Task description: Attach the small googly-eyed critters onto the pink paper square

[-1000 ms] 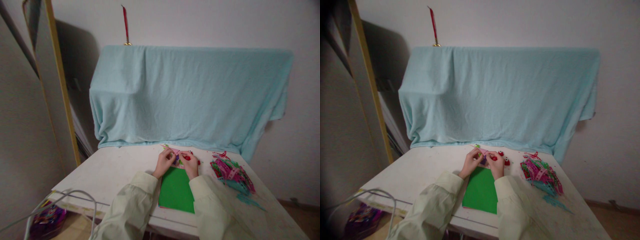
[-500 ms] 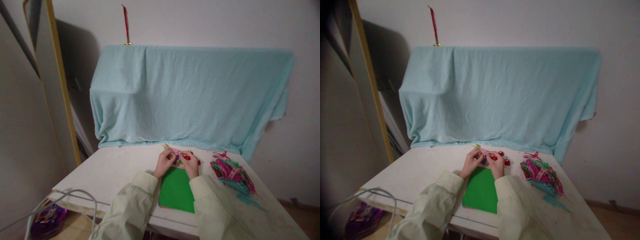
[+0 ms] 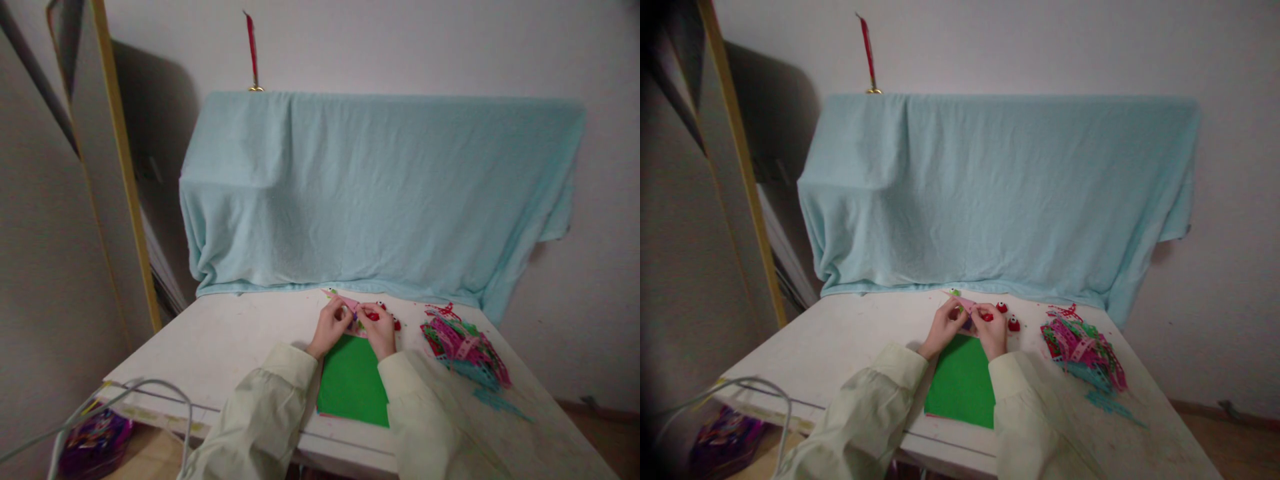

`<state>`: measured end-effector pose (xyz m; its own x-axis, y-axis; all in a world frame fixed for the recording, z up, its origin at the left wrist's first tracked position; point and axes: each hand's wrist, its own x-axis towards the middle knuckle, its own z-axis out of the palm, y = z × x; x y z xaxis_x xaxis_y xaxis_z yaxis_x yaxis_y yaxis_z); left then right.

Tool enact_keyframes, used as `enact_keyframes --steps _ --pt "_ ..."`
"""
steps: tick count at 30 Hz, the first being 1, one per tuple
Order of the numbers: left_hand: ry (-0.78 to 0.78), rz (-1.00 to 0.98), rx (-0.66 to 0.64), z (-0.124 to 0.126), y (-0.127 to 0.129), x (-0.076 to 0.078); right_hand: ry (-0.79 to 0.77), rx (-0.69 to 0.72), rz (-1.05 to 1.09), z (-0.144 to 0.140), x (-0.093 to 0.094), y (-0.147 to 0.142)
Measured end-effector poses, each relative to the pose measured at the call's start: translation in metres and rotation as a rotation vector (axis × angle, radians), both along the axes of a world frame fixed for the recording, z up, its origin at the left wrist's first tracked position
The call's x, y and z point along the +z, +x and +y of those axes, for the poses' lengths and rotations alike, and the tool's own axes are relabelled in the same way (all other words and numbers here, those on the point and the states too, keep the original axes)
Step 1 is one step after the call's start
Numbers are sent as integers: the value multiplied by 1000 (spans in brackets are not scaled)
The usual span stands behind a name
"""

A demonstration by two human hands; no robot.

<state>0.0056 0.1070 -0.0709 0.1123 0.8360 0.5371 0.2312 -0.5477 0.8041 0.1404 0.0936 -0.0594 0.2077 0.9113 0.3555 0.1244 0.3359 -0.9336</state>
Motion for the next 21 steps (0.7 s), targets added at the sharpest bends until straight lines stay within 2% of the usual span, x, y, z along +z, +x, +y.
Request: enact_keyframes --steps 11,21 --pt "-156 -111 -89 5 1 -7 -1 16 37 4 -6 3" --pt "-122 -105 -67 5 0 -7 2 -2 20 5 -8 3"
